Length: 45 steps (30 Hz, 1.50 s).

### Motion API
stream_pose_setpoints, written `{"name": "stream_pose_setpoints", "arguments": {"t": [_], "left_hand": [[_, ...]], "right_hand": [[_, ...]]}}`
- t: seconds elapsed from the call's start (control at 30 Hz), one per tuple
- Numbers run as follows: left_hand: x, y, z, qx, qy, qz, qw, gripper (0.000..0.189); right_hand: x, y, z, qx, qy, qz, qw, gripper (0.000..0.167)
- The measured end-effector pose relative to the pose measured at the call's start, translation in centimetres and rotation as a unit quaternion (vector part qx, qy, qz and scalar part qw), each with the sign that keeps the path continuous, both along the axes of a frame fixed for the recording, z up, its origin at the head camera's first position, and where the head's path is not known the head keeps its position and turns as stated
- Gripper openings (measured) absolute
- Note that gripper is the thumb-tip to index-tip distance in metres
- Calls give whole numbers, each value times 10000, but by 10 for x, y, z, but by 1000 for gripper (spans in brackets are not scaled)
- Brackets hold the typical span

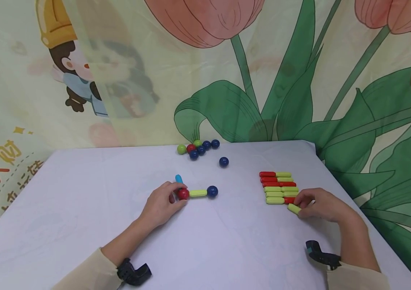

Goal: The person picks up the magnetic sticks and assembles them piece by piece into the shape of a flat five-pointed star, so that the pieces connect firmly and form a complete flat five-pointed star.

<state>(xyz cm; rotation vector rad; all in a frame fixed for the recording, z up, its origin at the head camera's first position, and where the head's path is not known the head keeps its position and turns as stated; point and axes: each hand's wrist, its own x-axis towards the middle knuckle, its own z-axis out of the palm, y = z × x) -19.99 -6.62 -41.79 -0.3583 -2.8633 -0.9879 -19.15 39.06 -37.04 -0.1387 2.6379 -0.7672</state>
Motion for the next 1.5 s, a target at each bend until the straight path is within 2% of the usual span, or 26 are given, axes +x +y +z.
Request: {"name": "stream_pose_setpoints", "arguments": {"t": [0.43,0.93,1.23,1.5], "left_hand": [[-1,0,-2,-14,-32,-19,10000,40],[-2,-4,-4,53,40,-76,9999,40],[-3,-4,-4,11,23,-53,10000,39],[-3,-3,-5,30,25,-87,10000,39]], "right_hand": [[2,1,0,-420,41,108,9990,33],[-3,-16,3,-900,330,-105,9953,45],[-23,-48,-1,-896,628,-257,9937,53],[-41,-79,1,-1429,607,-334,9873,50]]}}
